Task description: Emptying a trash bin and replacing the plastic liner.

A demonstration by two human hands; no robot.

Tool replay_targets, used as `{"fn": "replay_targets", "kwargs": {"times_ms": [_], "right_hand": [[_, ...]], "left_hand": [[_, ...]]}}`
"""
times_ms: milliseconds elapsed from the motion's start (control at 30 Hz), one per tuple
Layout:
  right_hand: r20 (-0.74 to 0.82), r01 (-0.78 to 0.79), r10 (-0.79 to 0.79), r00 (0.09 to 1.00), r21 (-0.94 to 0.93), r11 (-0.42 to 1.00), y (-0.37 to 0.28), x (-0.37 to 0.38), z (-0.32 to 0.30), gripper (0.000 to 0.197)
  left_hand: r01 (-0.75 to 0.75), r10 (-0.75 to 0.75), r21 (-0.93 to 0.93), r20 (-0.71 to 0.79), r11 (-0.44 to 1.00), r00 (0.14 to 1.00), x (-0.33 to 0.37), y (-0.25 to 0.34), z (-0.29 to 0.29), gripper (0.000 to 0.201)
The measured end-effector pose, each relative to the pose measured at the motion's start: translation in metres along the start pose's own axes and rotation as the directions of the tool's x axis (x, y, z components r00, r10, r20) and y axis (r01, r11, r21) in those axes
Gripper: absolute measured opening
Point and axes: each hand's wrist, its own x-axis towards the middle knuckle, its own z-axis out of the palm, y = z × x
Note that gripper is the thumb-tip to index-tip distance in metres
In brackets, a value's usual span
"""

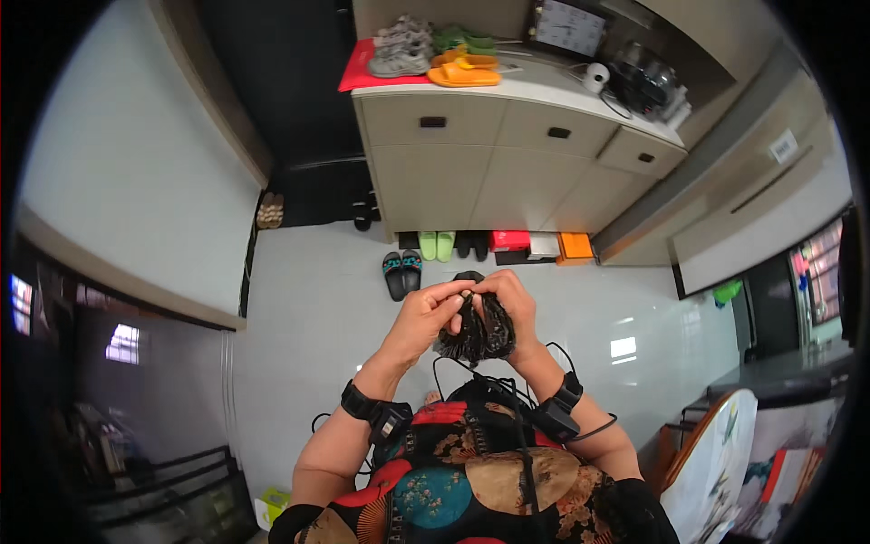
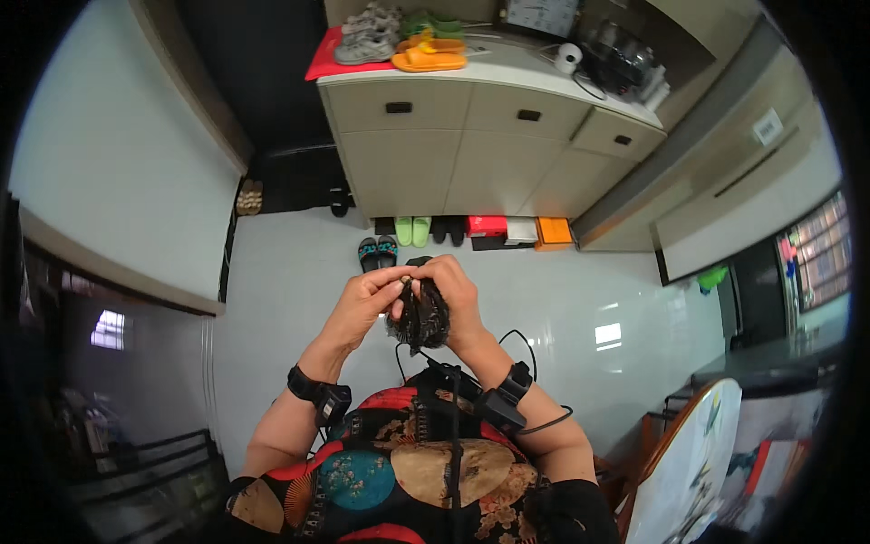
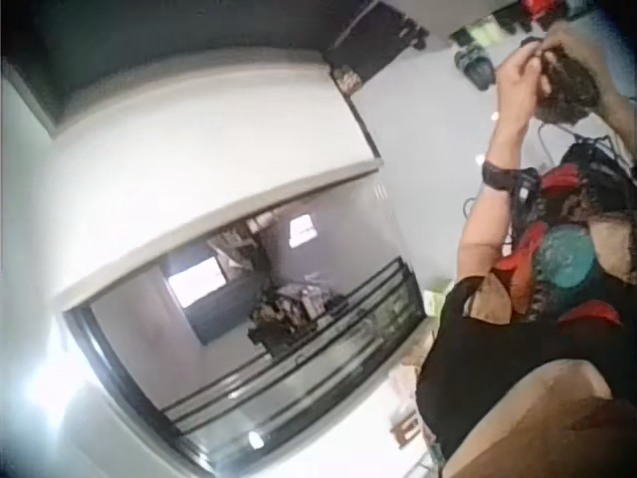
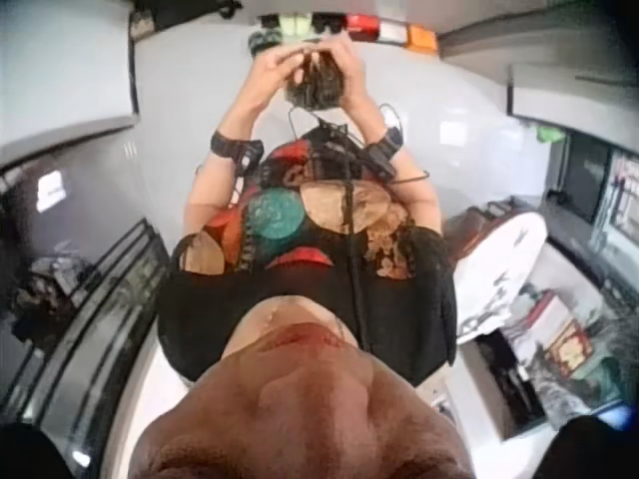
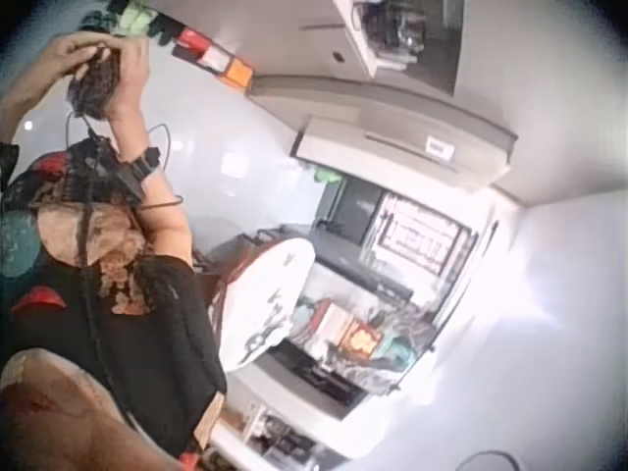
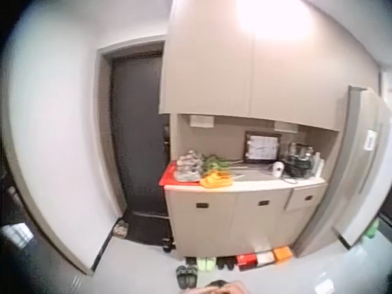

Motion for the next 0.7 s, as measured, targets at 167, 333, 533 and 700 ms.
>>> {"fn": "replay_targets", "kwargs": {"times_ms": [167, 333, 533, 700], "right_hand": [[0.102, -0.05, 0.037, 0.994, 0.129, 0.99, 0.002, 0.024, 0.036, 0.011], [0.29, -0.075, 0.004, 0.957, 0.233, 0.97, 0.02, 0.062, 0.069, 0.011], [0.462, -0.037, -0.116, 0.879, 0.308, 0.951, 0.032, 0.117, 0.115, 0.021], [0.591, -0.102, -0.092, 0.801, 0.287, 0.952, 0.074, 0.168, 0.157, 0.023]], "left_hand": [[-0.064, 0.063, -0.016, -0.055, 0.998, 0.997, -0.008, 0.004, -0.04, 0.026], [-0.119, 0.132, 0.07, -0.219, 0.99, 0.967, -0.003, 0.01, -0.08, 0.022], [-0.107, 0.209, 0.223, -0.508, 0.969, 0.836, 0.014, 0.039, -0.126, 0.018], [-0.011, 0.225, 0.283, -0.737, 0.959, 0.637, 0.045, 0.027, -0.212, 0.017]]}}
